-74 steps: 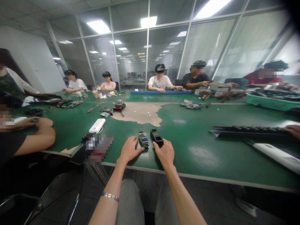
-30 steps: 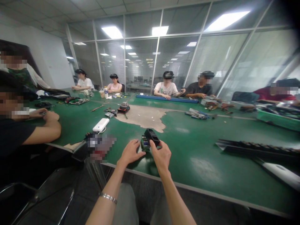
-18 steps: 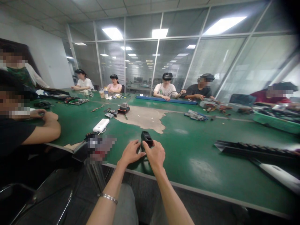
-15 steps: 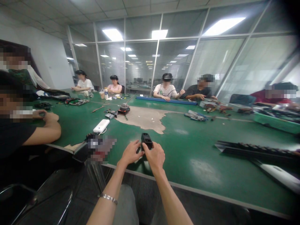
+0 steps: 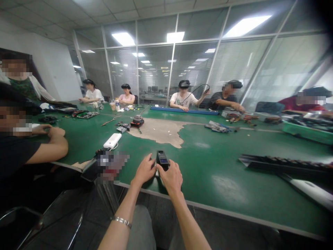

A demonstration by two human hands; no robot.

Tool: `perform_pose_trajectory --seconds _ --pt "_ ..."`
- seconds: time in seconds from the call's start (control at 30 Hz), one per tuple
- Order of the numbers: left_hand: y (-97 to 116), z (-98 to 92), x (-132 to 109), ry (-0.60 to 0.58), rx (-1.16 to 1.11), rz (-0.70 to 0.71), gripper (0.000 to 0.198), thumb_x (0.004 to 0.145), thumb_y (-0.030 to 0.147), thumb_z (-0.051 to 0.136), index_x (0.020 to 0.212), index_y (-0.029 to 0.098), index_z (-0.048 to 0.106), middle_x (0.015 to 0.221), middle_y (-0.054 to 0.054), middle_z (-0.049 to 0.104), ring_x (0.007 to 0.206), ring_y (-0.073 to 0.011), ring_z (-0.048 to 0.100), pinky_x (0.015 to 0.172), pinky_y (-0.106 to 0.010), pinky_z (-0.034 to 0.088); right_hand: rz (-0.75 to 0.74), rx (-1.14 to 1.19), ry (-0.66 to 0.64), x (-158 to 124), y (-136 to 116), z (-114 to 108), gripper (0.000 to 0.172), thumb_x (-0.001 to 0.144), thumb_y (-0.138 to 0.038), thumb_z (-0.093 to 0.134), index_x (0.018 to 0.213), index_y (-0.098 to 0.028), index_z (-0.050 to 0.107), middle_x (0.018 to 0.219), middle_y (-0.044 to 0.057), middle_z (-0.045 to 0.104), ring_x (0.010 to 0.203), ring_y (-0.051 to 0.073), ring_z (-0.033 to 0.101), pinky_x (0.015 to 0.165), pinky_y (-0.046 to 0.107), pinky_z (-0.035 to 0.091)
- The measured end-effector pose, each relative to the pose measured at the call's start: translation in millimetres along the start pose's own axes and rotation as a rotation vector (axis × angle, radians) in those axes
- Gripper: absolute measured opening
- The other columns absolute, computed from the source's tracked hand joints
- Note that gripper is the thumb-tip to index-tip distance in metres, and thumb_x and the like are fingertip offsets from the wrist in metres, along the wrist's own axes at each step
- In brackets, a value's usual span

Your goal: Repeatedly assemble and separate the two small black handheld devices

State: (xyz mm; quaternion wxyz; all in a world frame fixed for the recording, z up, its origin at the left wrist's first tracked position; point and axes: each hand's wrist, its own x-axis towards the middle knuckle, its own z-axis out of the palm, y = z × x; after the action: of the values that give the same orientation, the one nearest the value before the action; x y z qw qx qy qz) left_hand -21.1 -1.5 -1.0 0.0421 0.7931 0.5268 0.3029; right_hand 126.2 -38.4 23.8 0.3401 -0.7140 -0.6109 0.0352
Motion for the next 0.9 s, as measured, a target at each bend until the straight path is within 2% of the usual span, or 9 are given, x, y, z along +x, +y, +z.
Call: perform_pose_trajectory --seconds 0.23,0.47,0.6,0.73,0.9 --pt "7.5 -3.0 -1.8 0.001 0.070 0.051 0.037 0.089 0.039 0.048 0.117 0.018 0.060 0.138 -0.013 0.047 0.136 -0.0287 0.033 0.110 -0.048 0.032 -0.039 0.072 0.036 1.8 4.8 7.7 0.038 0.082 -0.052 0.052 0.101 -0.020 0.061 0.094 0.008 0.061 0.082 0.020 0.058 0.069 0.028 0.038" --pt "6.9 -1.3 -0.3 -0.018 0.079 0.029 0.039 0.085 0.037 0.054 0.120 0.019 0.059 0.137 -0.011 0.049 0.135 -0.0291 0.032 0.111 -0.047 0.030 -0.148 0.233 0.186 21.2 1.4 -9.0 0.042 0.082 -0.052 0.052 0.106 -0.018 0.061 0.097 0.009 0.061 0.087 0.021 0.056 0.074 0.029 0.040" --pt "5.9 0.4 1.0 -0.040 0.083 0.042 0.047 0.084 0.044 0.056 0.122 0.018 0.057 0.136 -0.011 0.050 0.135 -0.0285 0.033 0.112 -0.045 0.030 -0.144 0.260 0.282 37.1 26.7 -19.2 0.045 0.081 -0.052 0.053 0.108 -0.017 0.061 0.098 0.010 0.062 0.089 0.022 0.055 0.078 0.030 0.040" --pt "6.0 1.9 1.5 -0.069 0.083 0.024 0.058 0.083 0.051 0.054 0.129 0.017 0.051 0.139 -0.011 0.048 0.136 -0.0286 0.031 0.112 -0.046 0.029 -0.081 0.209 0.268 42.4 64.1 -15.3 0.045 0.078 -0.052 0.056 0.105 -0.018 0.064 0.094 0.010 0.064 0.086 0.022 0.056 0.078 0.031 0.039" --pt "7.9 1.7 2.0 -0.100 0.136 0.025 0.059 0.081 0.038 0.054 0.134 0.014 0.046 0.142 -0.011 0.045 0.136 -0.0272 0.032 0.115 -0.042 0.024 -0.027 0.188 0.239 47.5 86.4 -2.5 0.046 0.076 -0.053 0.057 0.106 -0.019 0.064 0.096 0.010 0.065 0.088 0.023 0.058 0.078 0.031 0.040"
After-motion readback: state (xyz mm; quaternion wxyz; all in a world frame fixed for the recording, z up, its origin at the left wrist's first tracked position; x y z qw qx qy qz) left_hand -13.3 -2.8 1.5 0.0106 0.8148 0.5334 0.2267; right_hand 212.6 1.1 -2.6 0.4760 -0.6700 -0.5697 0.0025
